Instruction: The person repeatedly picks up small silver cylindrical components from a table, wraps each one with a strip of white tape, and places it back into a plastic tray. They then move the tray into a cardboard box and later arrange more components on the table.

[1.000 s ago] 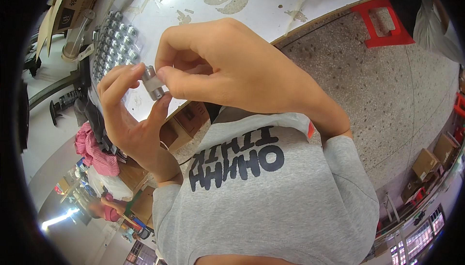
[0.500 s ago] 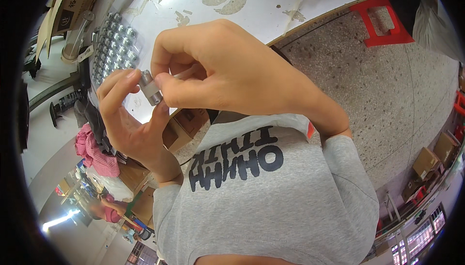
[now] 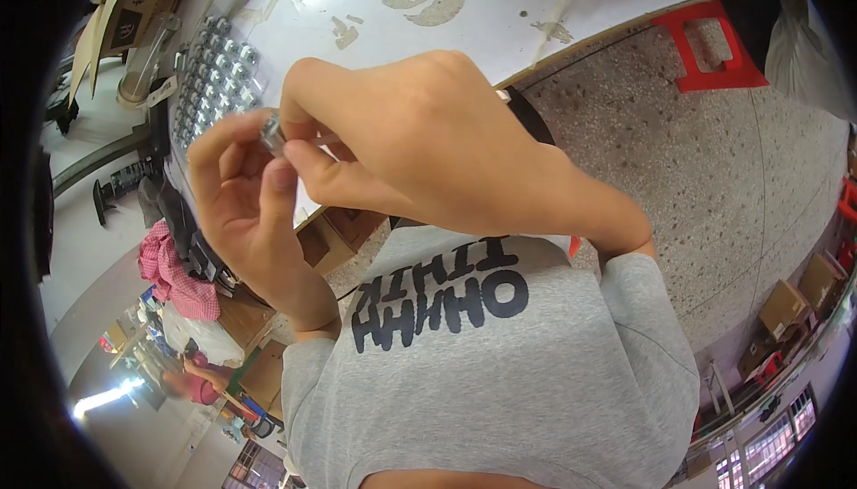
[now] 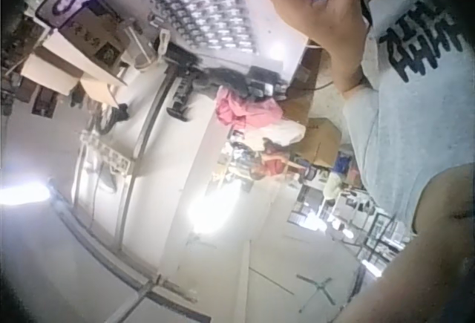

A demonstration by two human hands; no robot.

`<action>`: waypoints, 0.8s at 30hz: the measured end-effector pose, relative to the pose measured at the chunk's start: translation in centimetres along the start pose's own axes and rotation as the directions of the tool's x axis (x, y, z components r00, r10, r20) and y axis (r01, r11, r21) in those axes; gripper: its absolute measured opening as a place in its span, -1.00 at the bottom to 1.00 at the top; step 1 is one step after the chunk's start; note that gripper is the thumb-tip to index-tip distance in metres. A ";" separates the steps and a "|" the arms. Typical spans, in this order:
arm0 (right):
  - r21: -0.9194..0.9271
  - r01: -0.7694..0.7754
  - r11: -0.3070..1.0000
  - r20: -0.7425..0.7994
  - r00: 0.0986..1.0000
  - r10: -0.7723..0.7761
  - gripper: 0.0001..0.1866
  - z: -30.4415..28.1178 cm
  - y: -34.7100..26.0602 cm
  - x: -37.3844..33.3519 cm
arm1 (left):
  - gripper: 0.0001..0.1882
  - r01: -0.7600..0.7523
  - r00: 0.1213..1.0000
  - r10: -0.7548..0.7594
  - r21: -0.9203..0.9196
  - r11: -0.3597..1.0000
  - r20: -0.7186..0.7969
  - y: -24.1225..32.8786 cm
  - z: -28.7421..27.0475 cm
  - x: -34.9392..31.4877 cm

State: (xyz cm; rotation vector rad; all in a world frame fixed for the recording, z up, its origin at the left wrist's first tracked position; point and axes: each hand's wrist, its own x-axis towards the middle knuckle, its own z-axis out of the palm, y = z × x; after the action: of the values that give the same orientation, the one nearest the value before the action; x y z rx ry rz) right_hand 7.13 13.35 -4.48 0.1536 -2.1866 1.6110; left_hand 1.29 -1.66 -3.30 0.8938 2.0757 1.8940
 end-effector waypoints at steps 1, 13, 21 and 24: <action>-0.058 0.040 0.998 0.011 0.999 -0.039 -0.89 -0.1 -0.2 0.0 | -0.57 0.066 0.998 -0.066 -0.027 0.997 -0.005 0.6 0.3 0.3; -0.383 0.600 0.702 0.198 0.796 -0.572 -0.85 2.0 1.7 0.0 | -0.77 0.576 0.809 -0.408 -0.440 0.689 0.423 -2.0 -1.4 -0.5; -0.223 0.666 0.712 0.185 0.746 -0.640 -0.85 3.4 2.2 -0.7 | -0.71 0.608 0.791 -0.497 -0.549 0.573 0.357 -2.7 -1.7 -0.6; -0.099 0.603 0.791 0.192 0.792 -0.579 -0.78 3.5 2.2 -1.4 | -0.59 0.537 0.839 -0.474 -0.553 0.637 0.268 -3.3 -2.5 -0.4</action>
State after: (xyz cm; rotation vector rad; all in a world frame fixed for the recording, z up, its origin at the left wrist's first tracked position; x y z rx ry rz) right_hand 6.70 10.58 -7.85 0.8556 -2.0602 1.0902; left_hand -0.69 -4.00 -6.13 0.1950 1.2851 1.9280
